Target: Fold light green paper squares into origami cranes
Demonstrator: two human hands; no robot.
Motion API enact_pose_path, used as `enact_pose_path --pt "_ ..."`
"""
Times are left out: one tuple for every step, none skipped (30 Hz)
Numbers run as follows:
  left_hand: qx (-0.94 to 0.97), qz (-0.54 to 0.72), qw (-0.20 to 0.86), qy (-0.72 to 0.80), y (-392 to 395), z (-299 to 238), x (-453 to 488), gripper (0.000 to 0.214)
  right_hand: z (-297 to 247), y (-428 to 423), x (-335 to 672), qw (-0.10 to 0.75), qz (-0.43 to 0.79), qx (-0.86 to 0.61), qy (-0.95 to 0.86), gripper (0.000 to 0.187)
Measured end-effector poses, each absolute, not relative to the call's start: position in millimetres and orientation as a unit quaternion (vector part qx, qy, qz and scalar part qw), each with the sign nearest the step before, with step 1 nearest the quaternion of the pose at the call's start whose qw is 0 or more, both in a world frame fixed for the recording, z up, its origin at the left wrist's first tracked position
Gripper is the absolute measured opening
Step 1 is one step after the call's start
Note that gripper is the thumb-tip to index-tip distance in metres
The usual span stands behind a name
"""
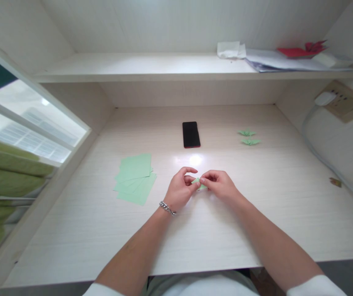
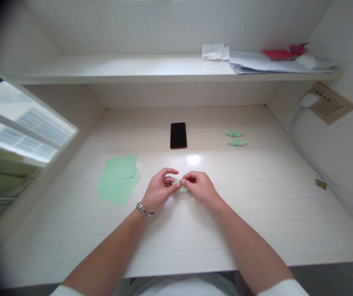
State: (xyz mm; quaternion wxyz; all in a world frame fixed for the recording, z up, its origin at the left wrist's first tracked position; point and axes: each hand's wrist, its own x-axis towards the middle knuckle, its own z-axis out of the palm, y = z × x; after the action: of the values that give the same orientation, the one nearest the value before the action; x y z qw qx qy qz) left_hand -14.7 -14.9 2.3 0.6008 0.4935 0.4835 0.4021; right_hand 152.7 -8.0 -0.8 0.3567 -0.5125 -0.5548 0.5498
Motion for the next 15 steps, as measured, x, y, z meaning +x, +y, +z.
enact_pose_path --pt "0.488 0.402 0.605 0.484 -14.8 2.1 -14.5 0.044 -1.6 -7.9 152.1 0.362 0.542 -0.517 -0.556 0.021" --pt "0.48 0.402 0.61 0.485 -14.5 2.0 -14.3 0.044 -2.4 -7.8 151.5 0.368 0.537 -0.519 -0.554 0.021" --pt "0.471 0.405 0.616 0.485 -14.1 2.0 -14.3 0.044 -3.2 -7.7 151.0 0.374 0.536 -0.519 -0.551 0.021" --pt "0.462 0.408 0.622 0.484 -13.6 2.1 -14.4 0.045 -4.0 -7.7 150.7 0.38 0.535 -0.519 -0.547 0.021" --pt "0.455 0.41 0.628 0.481 -13.0 2.4 -14.6 0.046 -4.8 -7.7 150.6 0.387 0.535 -0.519 -0.543 0.021" --pt "0.451 0.411 0.633 0.477 -12.5 2.7 -14.9 0.046 -5.5 -7.7 150.6 0.392 0.534 -0.519 -0.54 0.022" --pt "0.448 0.411 0.638 0.473 -12.0 2.9 -15.2 0.047 -6.1 -7.6 150.7 0.397 0.532 -0.521 -0.537 0.022" --pt "0.447 0.411 0.641 0.47 -11.6 3.1 -15.6 0.048 -6.7 -7.6 150.9 0.399 0.53 -0.523 -0.535 0.023" --pt "0.447 0.411 0.642 0.468 -11.3 3.2 -15.8 0.048 -7.2 -7.5 151.0 0.402 0.527 -0.525 -0.534 0.023" --pt "0.448 0.411 0.642 0.467 -11.0 3.0 -16.0 0.049 -7.6 -7.4 151.0 0.403 0.526 -0.526 -0.533 0.023" --pt "0.448 0.411 0.641 0.468 -10.8 2.6 -16.1 0.049 -8.0 -7.4 150.9 0.403 0.525 -0.527 -0.533 0.023" --pt "0.449 0.411 0.64 0.469 -10.8 2.0 -16.0 0.049 -8.3 -7.4 150.7 0.403 0.525 -0.527 -0.533 0.023" --pt "0.449 0.411 0.639 0.47 -10.8 1.2 -15.9 0.049 -8.4 -7.6 150.4 0.403 0.525 -0.528 -0.532 0.022" --pt "0.45 0.412 0.638 0.47 -10.8 0.3 -15.8 0.049 -8.4 -7.8 150.1 0.404 0.524 -0.528 -0.533 0.022" --pt "0.451 0.414 0.635 0.471 -11.0 -0.6 -15.6 0.048 -8.2 -8.0 149.7 0.404 0.523 -0.526 -0.535 0.021"
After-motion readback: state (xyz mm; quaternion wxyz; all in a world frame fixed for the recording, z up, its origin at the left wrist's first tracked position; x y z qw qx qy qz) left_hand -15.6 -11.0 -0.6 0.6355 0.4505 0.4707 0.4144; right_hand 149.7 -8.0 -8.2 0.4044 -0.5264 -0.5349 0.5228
